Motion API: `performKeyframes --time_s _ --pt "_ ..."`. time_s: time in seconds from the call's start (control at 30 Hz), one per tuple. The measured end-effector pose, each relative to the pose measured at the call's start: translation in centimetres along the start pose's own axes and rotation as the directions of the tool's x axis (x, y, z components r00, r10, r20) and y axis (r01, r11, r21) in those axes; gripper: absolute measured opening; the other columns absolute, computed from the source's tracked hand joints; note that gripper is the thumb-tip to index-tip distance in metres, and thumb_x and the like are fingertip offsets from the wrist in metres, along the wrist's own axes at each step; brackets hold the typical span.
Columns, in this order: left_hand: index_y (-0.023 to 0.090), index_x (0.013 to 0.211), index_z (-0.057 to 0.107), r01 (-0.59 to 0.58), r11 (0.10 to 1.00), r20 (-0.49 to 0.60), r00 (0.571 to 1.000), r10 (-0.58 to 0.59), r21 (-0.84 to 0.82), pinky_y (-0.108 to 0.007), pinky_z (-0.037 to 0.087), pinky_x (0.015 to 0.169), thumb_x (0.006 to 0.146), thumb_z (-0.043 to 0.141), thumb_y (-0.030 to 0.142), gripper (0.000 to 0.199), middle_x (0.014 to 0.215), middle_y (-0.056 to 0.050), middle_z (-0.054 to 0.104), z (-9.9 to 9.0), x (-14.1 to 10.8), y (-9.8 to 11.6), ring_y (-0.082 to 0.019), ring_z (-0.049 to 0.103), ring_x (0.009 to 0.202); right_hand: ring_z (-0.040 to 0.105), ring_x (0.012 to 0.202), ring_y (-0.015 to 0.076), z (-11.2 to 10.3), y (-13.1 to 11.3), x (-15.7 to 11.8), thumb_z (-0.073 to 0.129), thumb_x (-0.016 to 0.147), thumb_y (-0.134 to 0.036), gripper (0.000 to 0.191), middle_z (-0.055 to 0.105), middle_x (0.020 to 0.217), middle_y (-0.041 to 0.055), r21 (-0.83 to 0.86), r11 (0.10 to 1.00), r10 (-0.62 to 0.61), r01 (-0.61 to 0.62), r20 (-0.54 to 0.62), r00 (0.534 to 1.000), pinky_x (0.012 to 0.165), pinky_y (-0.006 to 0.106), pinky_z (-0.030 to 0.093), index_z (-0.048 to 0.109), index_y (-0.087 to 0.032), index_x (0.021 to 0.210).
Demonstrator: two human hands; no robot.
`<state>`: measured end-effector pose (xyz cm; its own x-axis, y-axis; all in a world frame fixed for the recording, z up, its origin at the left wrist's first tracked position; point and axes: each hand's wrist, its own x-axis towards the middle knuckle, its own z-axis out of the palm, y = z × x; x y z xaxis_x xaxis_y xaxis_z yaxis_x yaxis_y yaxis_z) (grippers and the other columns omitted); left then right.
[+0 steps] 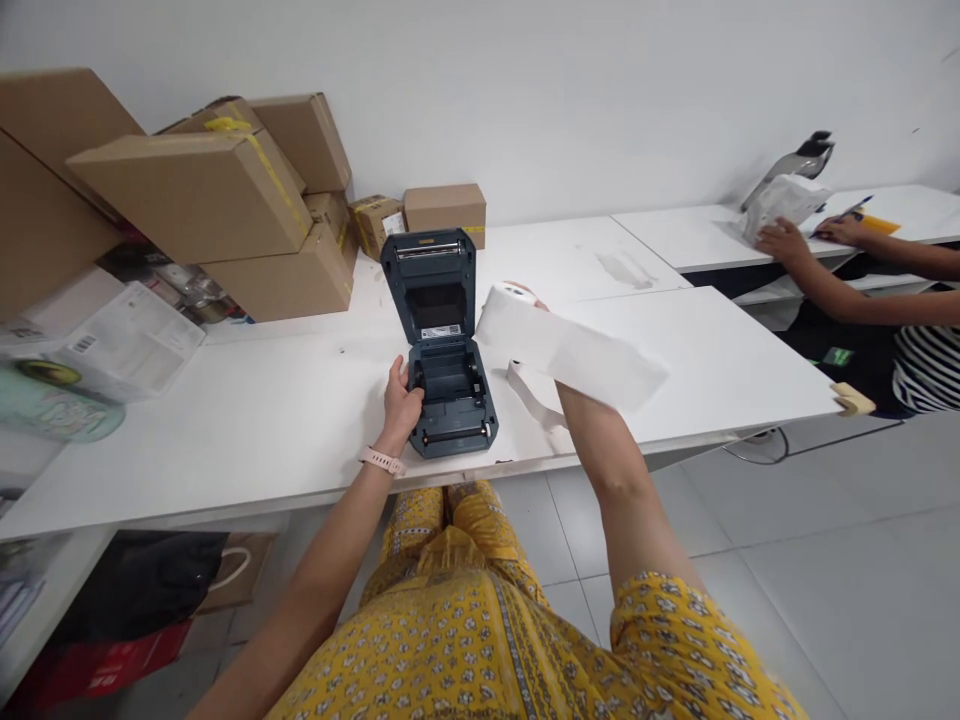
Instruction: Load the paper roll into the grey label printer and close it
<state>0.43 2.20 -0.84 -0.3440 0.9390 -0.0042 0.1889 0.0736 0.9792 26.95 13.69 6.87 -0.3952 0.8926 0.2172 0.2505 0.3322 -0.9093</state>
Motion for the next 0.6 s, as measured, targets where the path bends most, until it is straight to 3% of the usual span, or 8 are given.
performKeyframes --time_s 0.07,0.13,0.27,0.47,0.6 --pt "0.024 0.165 0.030 0.014 1.000 -0.001 1.000 -0.014 0.004 -0.044 0.035 0.131 0.076 0.059 0.003 0.096 0.166 -0.009 0.051 0.0 0.0 0.0 -0.024 0.048 0.154 0.066 0.125 0.0348 1.5 -1.9 0.4 0.069 0.074 -0.075 0.087 0.067 0.140 0.0132 0.058 0.996 -0.079 0.071 0.146 0.986 0.103 0.051 0.056 0.054 -0.024 0.143" --pt "0.024 0.165 0.029 0.008 1.000 -0.001 1.000 -0.008 0.009 -0.044 0.035 0.131 0.076 0.059 0.003 0.097 0.166 -0.008 0.051 0.0 0.0 0.0 -0.024 0.048 0.154 0.066 0.124 0.0339 3.4 -3.5 0.9 0.081 0.067 -0.066 0.082 0.070 0.135 0.0125 0.040 0.987 -0.159 0.154 0.312 0.937 0.108 0.049 0.053 0.062 -0.020 0.132" --pt "0.024 0.165 0.029 0.002 1.000 -0.009 1.000 -0.001 0.028 -0.048 0.031 0.132 0.076 0.060 0.004 0.097 0.164 -0.008 0.053 0.0 -0.1 0.3 -0.026 0.046 0.156 0.069 0.114 0.0306 7.0 -5.5 1.9 0.089 0.065 -0.046 0.072 0.074 0.127 0.0104 -0.281 0.899 -0.108 0.335 0.600 0.793 0.102 0.044 0.054 0.066 -0.020 0.128" --pt "0.022 0.165 0.030 0.034 0.999 -0.020 0.999 -0.033 0.039 -0.049 0.037 0.129 0.075 0.060 0.003 0.097 0.159 -0.008 0.059 -0.1 -0.5 1.2 -0.028 0.051 0.151 0.070 0.118 0.0373 10.1 -4.8 3.2 0.090 0.065 -0.043 0.078 0.072 0.134 0.0140 -0.622 0.682 0.120 0.386 0.615 0.779 0.095 0.044 0.056 0.064 -0.020 0.136" --pt "0.020 0.165 0.032 0.040 0.998 -0.017 0.999 -0.040 0.040 -0.049 0.036 0.129 0.075 0.061 0.003 0.095 0.161 -0.011 0.057 -0.2 -0.7 1.5 -0.029 0.050 0.152 0.066 0.130 0.0407 11.0 -4.1 2.9 0.083 0.079 -0.050 0.077 0.067 0.145 0.0182 -0.673 0.640 0.199 0.370 0.610 0.767 0.102 0.047 0.055 0.059 -0.018 0.145"
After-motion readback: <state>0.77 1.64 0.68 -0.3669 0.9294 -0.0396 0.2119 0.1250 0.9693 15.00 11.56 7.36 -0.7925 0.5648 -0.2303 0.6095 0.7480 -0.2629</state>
